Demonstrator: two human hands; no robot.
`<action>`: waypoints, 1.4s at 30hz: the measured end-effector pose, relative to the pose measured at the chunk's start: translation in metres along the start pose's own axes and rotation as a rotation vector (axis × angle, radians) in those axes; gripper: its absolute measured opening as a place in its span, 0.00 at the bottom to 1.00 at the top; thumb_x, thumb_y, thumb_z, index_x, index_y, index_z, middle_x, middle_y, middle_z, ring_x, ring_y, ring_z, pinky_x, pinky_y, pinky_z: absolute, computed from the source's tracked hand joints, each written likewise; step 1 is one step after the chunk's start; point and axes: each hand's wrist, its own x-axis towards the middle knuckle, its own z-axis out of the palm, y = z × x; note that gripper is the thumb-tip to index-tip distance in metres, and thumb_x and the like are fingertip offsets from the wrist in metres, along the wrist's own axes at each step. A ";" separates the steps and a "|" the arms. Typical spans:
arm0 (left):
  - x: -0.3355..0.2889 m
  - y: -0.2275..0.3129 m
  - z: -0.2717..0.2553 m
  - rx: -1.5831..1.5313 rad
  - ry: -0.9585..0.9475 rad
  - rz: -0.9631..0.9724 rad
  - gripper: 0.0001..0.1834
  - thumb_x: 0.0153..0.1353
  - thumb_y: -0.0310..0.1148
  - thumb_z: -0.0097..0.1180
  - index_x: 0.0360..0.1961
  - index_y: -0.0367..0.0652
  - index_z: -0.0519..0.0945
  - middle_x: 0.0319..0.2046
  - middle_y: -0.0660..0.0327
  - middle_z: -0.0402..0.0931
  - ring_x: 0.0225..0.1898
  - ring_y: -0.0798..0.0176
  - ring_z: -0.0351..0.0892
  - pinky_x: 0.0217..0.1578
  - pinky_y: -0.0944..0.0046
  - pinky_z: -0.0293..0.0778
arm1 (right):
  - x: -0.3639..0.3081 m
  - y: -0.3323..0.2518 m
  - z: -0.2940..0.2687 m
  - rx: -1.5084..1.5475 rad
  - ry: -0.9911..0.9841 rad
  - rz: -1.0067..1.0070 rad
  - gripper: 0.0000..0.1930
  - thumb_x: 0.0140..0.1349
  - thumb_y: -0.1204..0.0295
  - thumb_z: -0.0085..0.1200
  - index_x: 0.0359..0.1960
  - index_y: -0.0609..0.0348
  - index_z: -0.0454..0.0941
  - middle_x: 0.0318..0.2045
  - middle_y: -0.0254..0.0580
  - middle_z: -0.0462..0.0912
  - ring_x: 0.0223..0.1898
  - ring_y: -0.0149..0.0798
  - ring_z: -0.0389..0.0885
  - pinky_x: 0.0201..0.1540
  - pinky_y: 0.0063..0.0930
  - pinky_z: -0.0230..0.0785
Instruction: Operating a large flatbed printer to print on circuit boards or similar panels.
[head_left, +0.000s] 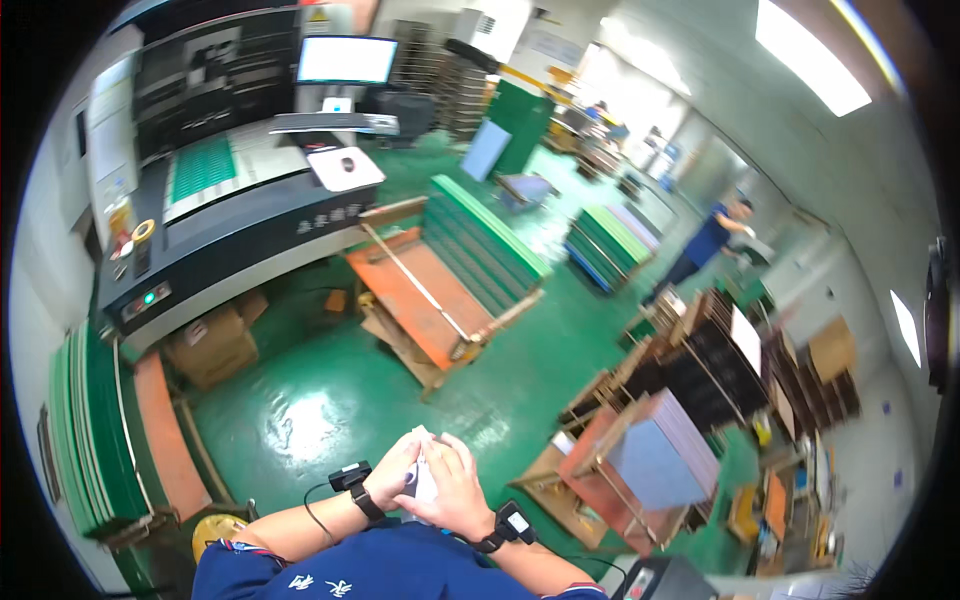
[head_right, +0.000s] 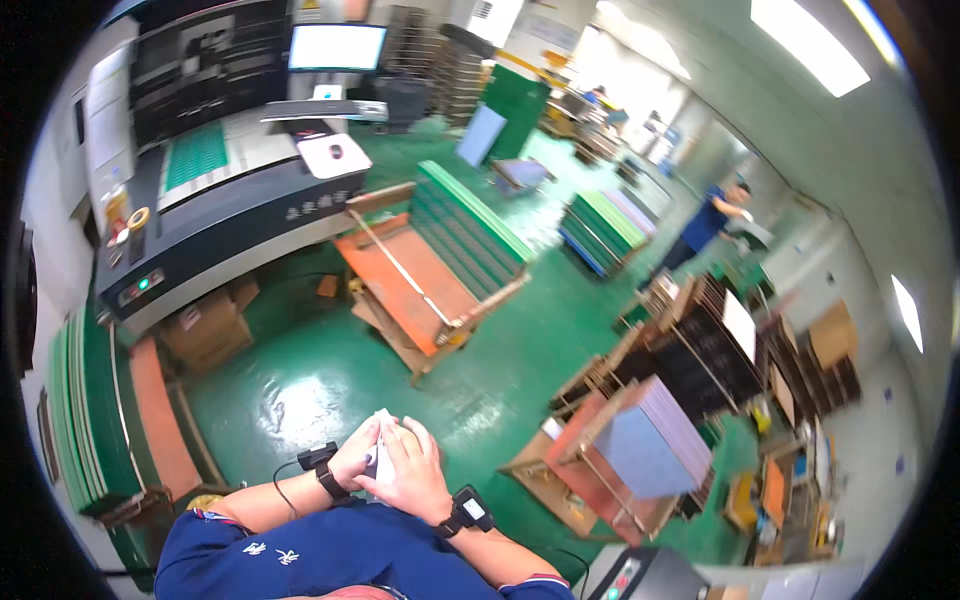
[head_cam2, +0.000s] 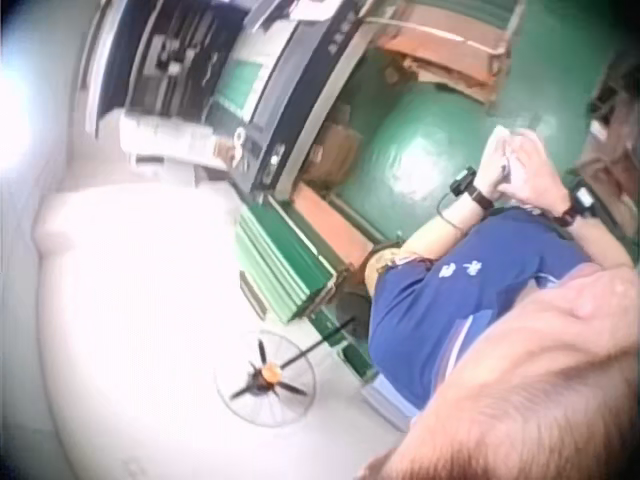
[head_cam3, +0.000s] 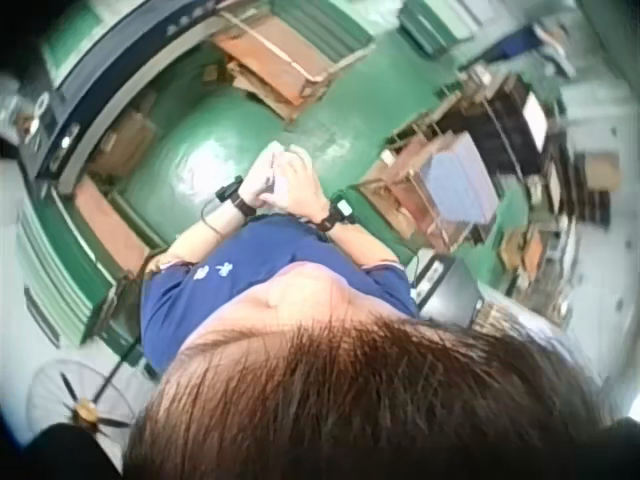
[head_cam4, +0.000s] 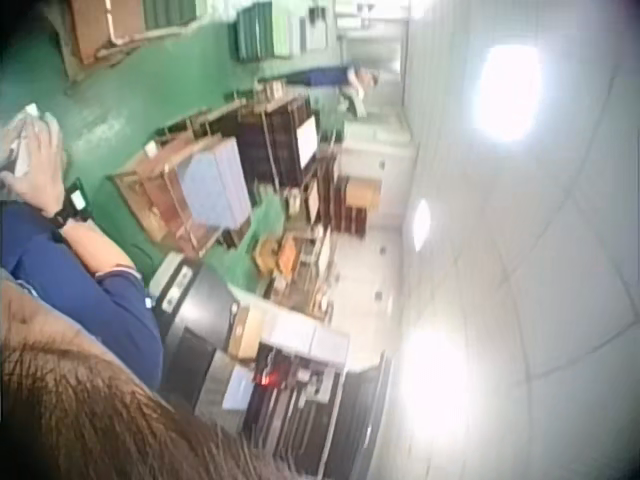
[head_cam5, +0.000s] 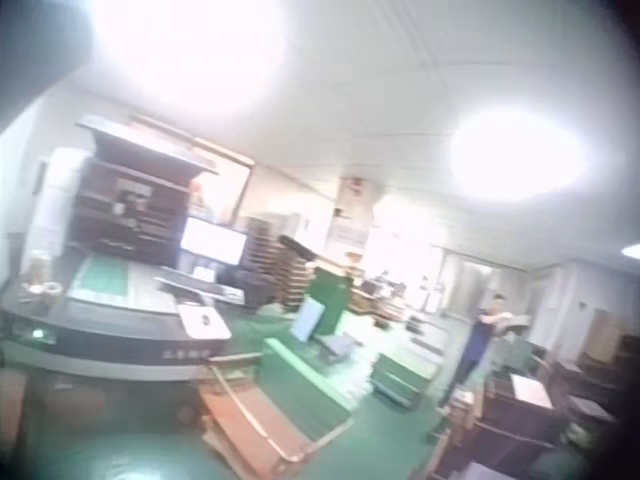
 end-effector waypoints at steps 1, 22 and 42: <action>0.004 0.006 -0.003 -0.078 0.079 0.026 0.19 0.63 0.46 0.47 0.49 0.47 0.65 0.39 0.66 0.72 0.38 0.70 0.73 0.38 0.67 0.71 | 0.017 -0.002 0.005 -0.155 -0.019 -0.062 0.41 0.43 0.53 0.63 0.57 0.63 0.63 0.56 0.59 0.63 0.58 0.59 0.59 0.58 0.48 0.55; 0.161 0.164 -0.064 -0.262 0.402 0.482 0.23 0.67 0.43 0.38 0.61 0.54 0.55 0.49 0.61 0.64 0.48 0.65 0.67 0.47 0.65 0.68 | 0.299 0.106 0.090 0.594 0.113 -0.513 0.30 0.48 0.69 0.59 0.55 0.56 0.63 0.53 0.62 0.66 0.51 0.59 0.69 0.51 0.44 0.65; 0.197 0.360 -0.208 -0.638 0.322 0.272 0.22 0.64 0.53 0.38 0.39 0.46 0.73 0.37 0.64 0.75 0.42 0.66 0.74 0.46 0.65 0.69 | 0.543 0.032 0.200 0.602 -0.131 -0.685 0.08 0.39 0.72 0.56 0.25 0.57 0.78 0.17 0.42 0.74 0.18 0.43 0.75 0.21 0.29 0.67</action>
